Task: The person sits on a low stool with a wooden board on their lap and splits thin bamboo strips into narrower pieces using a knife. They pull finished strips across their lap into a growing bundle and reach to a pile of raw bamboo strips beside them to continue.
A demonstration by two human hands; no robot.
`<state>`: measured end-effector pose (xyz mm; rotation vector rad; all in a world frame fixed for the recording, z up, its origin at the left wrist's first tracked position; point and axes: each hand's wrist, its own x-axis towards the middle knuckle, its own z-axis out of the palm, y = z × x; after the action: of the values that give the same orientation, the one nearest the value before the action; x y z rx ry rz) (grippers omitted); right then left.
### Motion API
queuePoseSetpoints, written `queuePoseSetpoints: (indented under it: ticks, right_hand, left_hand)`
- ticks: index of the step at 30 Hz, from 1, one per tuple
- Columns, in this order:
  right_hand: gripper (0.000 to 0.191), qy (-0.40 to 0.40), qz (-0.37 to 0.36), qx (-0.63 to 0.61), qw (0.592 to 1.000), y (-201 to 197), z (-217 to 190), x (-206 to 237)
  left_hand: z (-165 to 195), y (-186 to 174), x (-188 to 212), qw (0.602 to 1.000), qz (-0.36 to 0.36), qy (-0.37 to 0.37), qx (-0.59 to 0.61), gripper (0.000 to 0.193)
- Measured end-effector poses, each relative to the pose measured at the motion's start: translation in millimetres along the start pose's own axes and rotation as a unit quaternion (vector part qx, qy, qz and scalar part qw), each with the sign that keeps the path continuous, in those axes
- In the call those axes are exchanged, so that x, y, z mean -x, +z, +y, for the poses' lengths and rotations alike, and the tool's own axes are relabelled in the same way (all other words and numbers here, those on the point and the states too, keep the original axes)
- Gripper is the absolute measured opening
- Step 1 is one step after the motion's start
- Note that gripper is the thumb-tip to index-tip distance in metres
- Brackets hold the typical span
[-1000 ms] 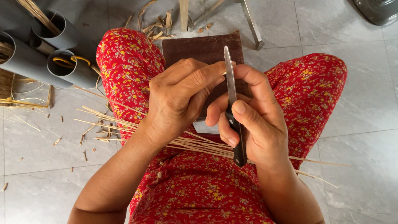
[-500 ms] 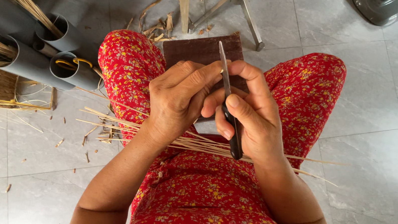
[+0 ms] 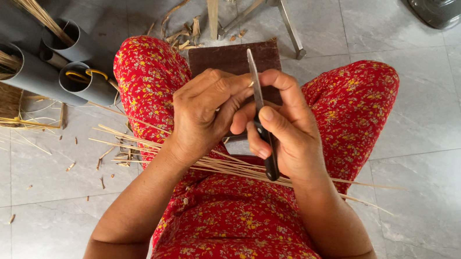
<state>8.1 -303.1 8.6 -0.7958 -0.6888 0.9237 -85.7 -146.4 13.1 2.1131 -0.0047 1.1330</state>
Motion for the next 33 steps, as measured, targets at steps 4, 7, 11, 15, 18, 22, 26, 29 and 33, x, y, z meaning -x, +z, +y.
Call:
queuePoseSetpoints:
  ticks: [4,7,11,15,18,22,26,29,33]
  right_hand:
    - [0.044,-0.008,0.001,0.013,1.0,0,-3,5]
    - [0.044,-0.009,0.0,0.016,1.0,-2,-1,4]
    - [0.044,-0.011,-0.004,0.011,1.0,-6,5,-2]
    - [0.043,-0.002,0.009,0.023,1.0,-7,5,-1]
    - [0.045,0.004,0.002,0.005,1.0,-7,3,4]
    - [0.043,0.0,-0.011,0.007,1.0,-10,6,4]
    - [0.044,0.008,-0.017,-0.01,1.0,-13,12,-2]
    - [0.043,0.013,-0.012,-0.012,1.0,-12,12,-2]
    - [0.043,0.001,-0.01,0.001,1.0,-12,6,3]
  left_hand:
    - [-2,-4,-2,0.999,-0.017,0.012,0.026,0.022]
    - [-3,-1,-1,1.0,-0.008,0.014,0.013,0.022]
    - [-5,5,-1,1.0,0.005,-0.01,0.019,0.021]
    - [-8,-1,-3,0.998,-0.031,-0.024,0.05,0.019]
    - [-9,-8,-3,0.996,-0.055,-0.019,0.061,0.02]
    - [-10,-7,-3,0.998,-0.052,0.003,0.034,0.02]
    - [-13,-3,-2,0.998,-0.036,0.005,0.041,0.016]
    - [-14,-2,-1,0.998,-0.039,-0.017,0.053,0.015]
    - [-15,-7,-2,0.993,-0.073,-0.019,0.086,0.018]
